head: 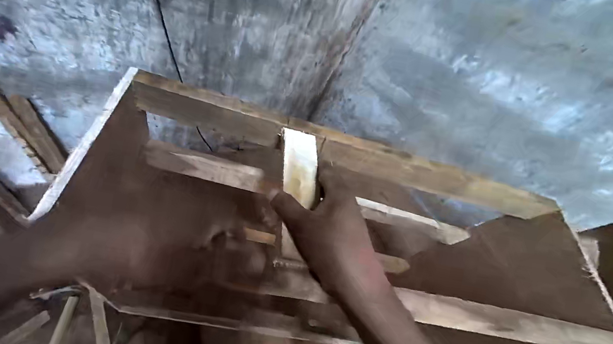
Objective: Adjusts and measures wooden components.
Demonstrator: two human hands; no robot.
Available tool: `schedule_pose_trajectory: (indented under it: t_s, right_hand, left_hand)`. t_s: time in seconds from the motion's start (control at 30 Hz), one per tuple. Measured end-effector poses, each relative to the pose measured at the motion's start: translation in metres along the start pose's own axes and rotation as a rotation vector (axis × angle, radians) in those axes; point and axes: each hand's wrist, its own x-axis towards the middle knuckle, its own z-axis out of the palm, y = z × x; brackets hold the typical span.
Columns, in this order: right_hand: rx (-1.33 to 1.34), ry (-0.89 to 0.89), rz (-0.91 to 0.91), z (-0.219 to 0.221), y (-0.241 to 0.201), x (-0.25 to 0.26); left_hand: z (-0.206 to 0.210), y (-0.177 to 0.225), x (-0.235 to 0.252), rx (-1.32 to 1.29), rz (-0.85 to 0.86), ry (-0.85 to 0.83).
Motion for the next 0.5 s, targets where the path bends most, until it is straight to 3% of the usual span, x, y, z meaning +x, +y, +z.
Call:
schedule_pose_trajectory:
  t_s: [0.07,0.17,0.3,0.5]
  right_hand:
    - [0.08,-0.001,-0.026,0.001,0.002,0.0]
    - [0.147,0.005,-0.026,0.003,0.004,-0.003]
    - [0.177,0.015,-0.036,0.005,0.006,-0.001]
    - [0.13,0.015,-0.06,0.004,0.008,0.003]
  left_hand:
    - [-0.017,-0.002,0.036,-0.163,-0.022,0.024]
    - [-0.024,0.005,0.088,-0.496,-0.2,0.034]
    - [-0.016,0.015,0.119,-0.857,-0.308,0.168]
    - [-0.003,0.021,0.134,-0.949,-0.324,0.343]
